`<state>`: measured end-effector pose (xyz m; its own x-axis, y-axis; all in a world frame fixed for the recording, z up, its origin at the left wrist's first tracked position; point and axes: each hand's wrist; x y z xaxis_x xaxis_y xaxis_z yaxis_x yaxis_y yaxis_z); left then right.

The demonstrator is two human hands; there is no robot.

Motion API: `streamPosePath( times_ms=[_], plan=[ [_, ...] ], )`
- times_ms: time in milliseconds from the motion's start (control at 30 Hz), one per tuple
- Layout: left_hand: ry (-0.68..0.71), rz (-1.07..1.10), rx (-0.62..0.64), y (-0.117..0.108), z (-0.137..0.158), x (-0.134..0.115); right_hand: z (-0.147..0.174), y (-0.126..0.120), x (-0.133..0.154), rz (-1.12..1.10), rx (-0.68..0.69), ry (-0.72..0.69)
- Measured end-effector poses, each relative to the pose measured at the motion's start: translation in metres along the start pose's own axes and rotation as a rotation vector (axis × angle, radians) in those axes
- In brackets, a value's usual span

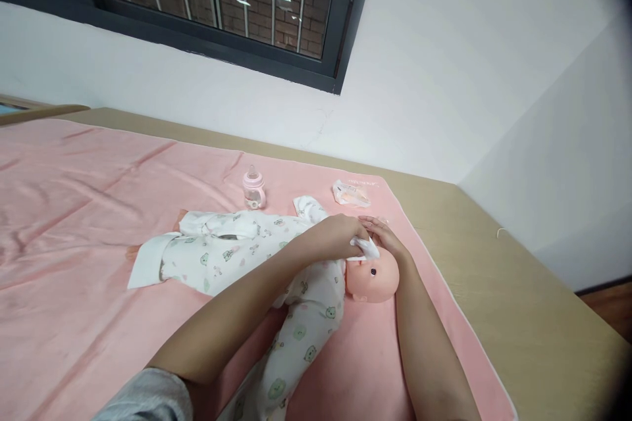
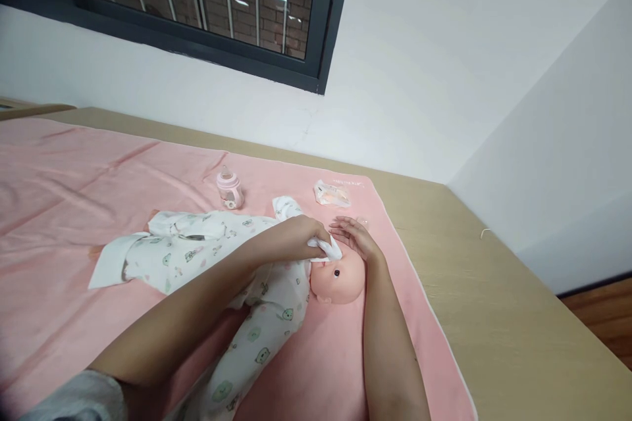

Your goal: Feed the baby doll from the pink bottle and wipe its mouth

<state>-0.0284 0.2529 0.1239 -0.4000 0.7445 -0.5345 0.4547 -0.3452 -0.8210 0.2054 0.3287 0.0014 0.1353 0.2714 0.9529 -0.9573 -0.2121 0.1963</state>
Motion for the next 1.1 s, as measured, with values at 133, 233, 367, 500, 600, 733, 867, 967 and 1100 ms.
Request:
streamPosePath(
  times_ms=[133, 233, 367, 500, 600, 733, 867, 967, 1100],
  plan=[
    [0.03, -0.004, -0.045, -0.008, 0.003, -0.003, 0.002, 0.003, -0.001, -0.007, -0.028, -0.016],
    [0.033, -0.024, -0.105, -0.014, 0.007, -0.004, 0.0, 0.007, -0.001, -0.04, -0.048, -0.087],
    [-0.046, -0.104, -0.212, -0.022, 0.013, -0.003, 0.002, 0.012, 0.02, -0.05, -0.126, -0.341],
    [-0.118, -0.119, -0.306, -0.031, 0.017, -0.001, 0.031, 0.026, 0.065, 0.097, -0.091, -0.572],
    [-0.139, -0.106, -0.314, -0.037, 0.019, 0.003, 0.067, 0.054, 0.094, 0.438, -0.072, -0.664],
    [-0.125, -0.098, -0.312, -0.044, 0.023, 0.007, 0.1, 0.1, 0.104, 0.949, -0.147, -0.623],
    [-0.077, -0.077, -0.333, -0.047, 0.028, 0.008, 0.107, 0.127, 0.096, 1.229, -0.264, -0.63],
    [-0.093, -0.031, -0.366, -0.052, 0.034, 0.009, 0.106, 0.128, 0.095, 1.216, -0.275, -0.692],
    [-0.155, 0.067, -0.465, -0.066, 0.051, 0.013, 0.099, 0.106, 0.098, 1.112, -0.352, -0.683]
  ],
)
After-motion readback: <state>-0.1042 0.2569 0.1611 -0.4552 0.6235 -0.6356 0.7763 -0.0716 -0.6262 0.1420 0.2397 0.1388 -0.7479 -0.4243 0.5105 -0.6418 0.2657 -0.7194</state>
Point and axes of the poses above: each hand's wrist, its own z-axis away from the middle knuckle, its own y-axis out of the palm, x = y × z, and after that the axes turned 6 degrees about y, right-handed
